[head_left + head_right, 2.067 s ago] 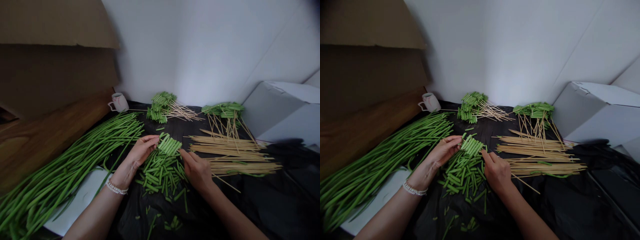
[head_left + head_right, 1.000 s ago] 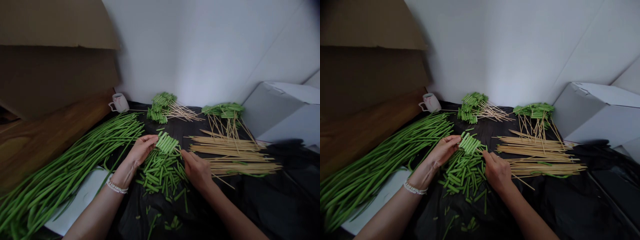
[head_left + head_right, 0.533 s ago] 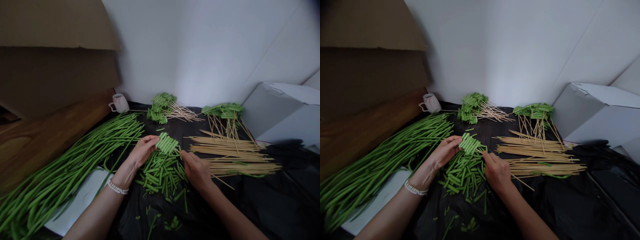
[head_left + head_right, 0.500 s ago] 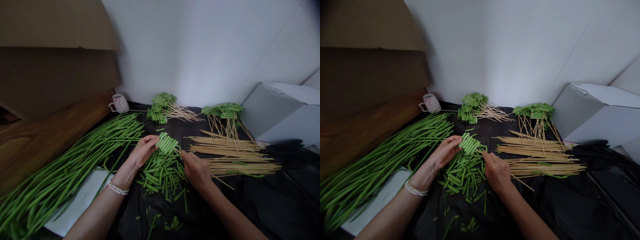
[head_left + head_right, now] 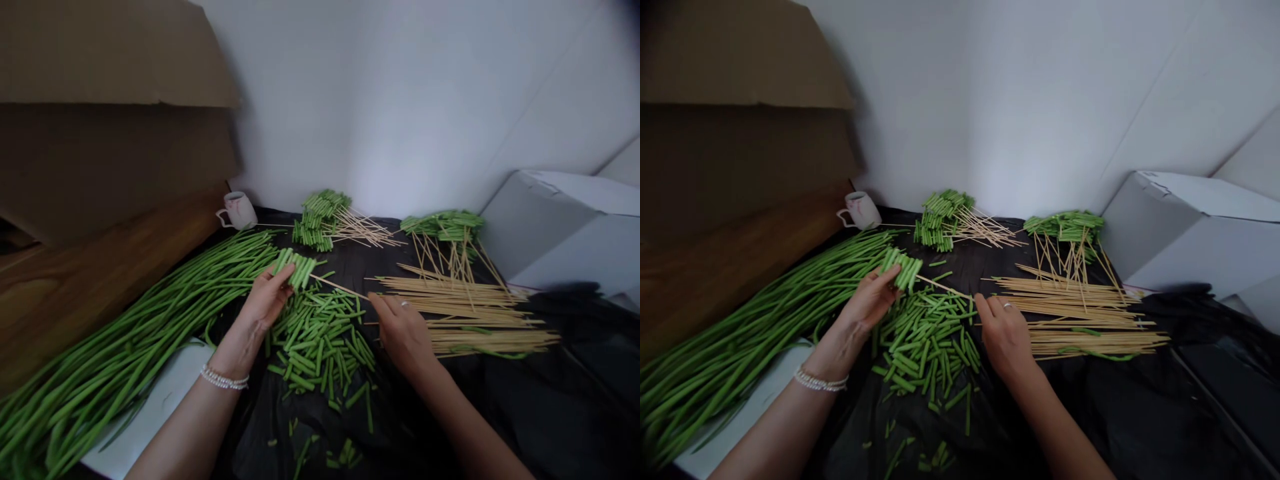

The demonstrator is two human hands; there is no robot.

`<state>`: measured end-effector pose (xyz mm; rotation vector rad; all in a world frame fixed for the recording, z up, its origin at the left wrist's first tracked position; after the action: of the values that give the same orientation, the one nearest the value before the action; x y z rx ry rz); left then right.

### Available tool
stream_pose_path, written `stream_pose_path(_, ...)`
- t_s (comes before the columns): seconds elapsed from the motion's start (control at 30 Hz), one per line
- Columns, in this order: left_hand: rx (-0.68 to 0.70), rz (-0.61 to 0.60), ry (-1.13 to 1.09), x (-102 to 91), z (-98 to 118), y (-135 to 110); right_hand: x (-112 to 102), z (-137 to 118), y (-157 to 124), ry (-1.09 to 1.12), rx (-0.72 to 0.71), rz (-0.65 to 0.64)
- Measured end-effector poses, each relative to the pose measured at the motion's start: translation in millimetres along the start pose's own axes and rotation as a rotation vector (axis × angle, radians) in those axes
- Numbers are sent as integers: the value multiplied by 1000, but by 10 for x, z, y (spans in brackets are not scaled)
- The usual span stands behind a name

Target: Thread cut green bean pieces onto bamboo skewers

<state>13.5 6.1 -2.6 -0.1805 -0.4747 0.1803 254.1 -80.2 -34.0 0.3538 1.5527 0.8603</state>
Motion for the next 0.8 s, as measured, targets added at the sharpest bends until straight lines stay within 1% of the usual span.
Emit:
stream_pose_path(0.07, 14, 45, -51, -18, 56, 36, -21, 92, 31, -49, -9, -27)
stream_pose_path(0.17, 35, 63, -110, -1, 91, 26, -52, 177, 58, -92, -14, -54)
stream_pose_path(0.27, 63, 41, -155, 16, 89, 0, -63, 193, 59, -79, 2, -53)
stream_pose_path(0.33, 68, 15, -165, 12, 83, -8, -56, 192, 53, -42, 53, -33)
stream_pose_path(0.4, 48, -23, -141, 4, 76, -12, -51, 213, 51, 31, 166, -3)
stream_pose_path(0.47, 12, -73, -91, 2, 64, -21, -60, 271, 61, 184, 346, 35)
stream_pose_path(0.57, -31, -132, -25, 13, 32, -43, -102, 408, 101, 584, 645, 86)
stream_pose_path(0.63, -55, -141, -1, 22, 3, -52, -126, 504, 130, 876, 797, 98)
stream_pose_path(0.67, -68, -138, 6, 26, -12, -52, -131, 553, 139, 980, 872, 112)
stream_pose_path(0.73, -89, -128, 11, 29, -38, -44, -115, 662, 138, 1101, 1004, 175)
stream_pose_path(0.8, -106, -124, 11, 27, -57, -31, -66, 796, 113, 1154, 1117, 278)
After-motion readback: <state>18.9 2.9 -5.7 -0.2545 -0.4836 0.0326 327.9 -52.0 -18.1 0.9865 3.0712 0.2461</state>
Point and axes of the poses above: each hand's wrist, its own y-axis towards the middle knuckle, its own x-axis out of the palm, z = x × y, the point moved 1 cm from there along y, towards the middle knuckle, and after that the axes turned 9 degrees about z, right-handed, at the moved point
